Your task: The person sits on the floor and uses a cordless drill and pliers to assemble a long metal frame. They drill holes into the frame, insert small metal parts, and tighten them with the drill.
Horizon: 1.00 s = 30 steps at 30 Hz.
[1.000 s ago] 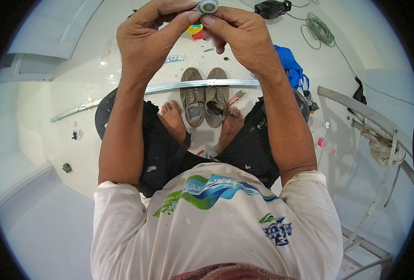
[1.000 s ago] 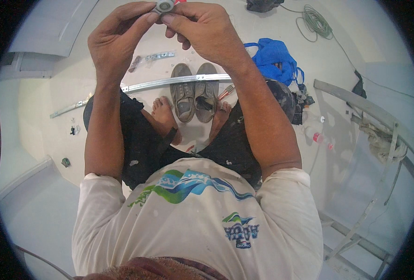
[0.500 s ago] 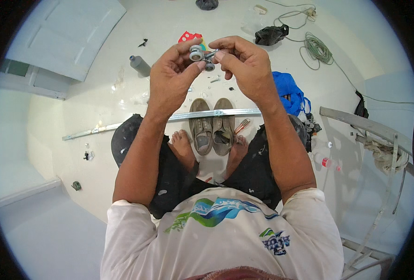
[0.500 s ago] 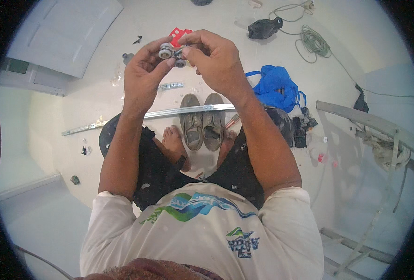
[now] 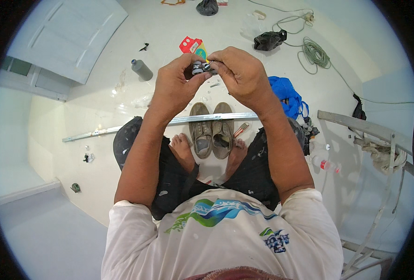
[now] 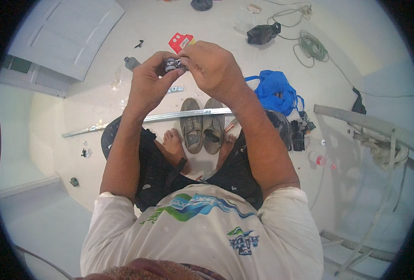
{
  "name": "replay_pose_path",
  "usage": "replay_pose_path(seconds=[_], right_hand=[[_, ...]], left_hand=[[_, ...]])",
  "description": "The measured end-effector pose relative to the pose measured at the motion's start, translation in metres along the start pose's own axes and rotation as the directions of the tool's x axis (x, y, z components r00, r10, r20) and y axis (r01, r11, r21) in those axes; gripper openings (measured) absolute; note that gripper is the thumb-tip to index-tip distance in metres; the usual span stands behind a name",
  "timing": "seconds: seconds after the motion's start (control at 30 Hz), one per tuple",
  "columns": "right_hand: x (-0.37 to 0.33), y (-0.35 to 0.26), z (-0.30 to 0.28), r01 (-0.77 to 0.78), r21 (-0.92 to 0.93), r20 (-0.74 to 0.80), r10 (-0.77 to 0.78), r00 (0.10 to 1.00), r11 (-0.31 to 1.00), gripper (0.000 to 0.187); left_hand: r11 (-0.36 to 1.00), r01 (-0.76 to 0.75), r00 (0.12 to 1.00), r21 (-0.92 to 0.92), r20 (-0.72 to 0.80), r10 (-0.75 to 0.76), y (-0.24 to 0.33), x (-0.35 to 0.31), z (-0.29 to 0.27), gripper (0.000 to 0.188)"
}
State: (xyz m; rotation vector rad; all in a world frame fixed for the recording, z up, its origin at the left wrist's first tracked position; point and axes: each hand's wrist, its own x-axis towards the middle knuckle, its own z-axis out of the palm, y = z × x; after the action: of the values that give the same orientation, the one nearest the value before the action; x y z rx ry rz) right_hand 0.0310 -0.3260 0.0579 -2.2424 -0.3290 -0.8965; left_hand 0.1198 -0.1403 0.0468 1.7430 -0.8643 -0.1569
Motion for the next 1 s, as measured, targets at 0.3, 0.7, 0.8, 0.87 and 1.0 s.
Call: replay_pose_path(seconds=[0.3, 0.7, 0.8, 0.87, 1.0], right_hand=[[0.001, -0.008, 0.002, -0.088, 0.115, -0.047, 0.094, 0.994, 0.989, 0.011], [0.003, -0.008, -0.007, -0.121, 0.061, -0.037, 0.124, 0.992, 0.991, 0.016], [0.002, -0.003, -0.004, -0.094, 0.089, -0.061, 0.099, 0.993, 0.992, 0.015], [0.001, -0.001, -0.004, -0.102, 0.106, -0.052, 0.108, 0.993, 0.989, 0.015], [0.001, -0.001, -0.004, -0.110, 0.123, -0.067, 0.119, 0.991, 0.986, 0.018]], left_hand=[[0.991, -0.079, 0.996, 0.105, -0.033, 0.083, 0.004, 0.001, -0.005, 0.026], [0.981, -0.092, 0.994, 0.168, -0.040, 0.100, 0.010, -0.002, -0.004, 0.026], [0.984, -0.078, 0.996, 0.162, -0.035, 0.085, 0.010, -0.002, -0.003, 0.026], [0.986, -0.068, 0.997, 0.150, -0.030, 0.074, 0.009, -0.002, -0.003, 0.026], [0.992, -0.041, 0.999, 0.118, -0.031, 0.045, 0.010, -0.002, -0.003, 0.026]])
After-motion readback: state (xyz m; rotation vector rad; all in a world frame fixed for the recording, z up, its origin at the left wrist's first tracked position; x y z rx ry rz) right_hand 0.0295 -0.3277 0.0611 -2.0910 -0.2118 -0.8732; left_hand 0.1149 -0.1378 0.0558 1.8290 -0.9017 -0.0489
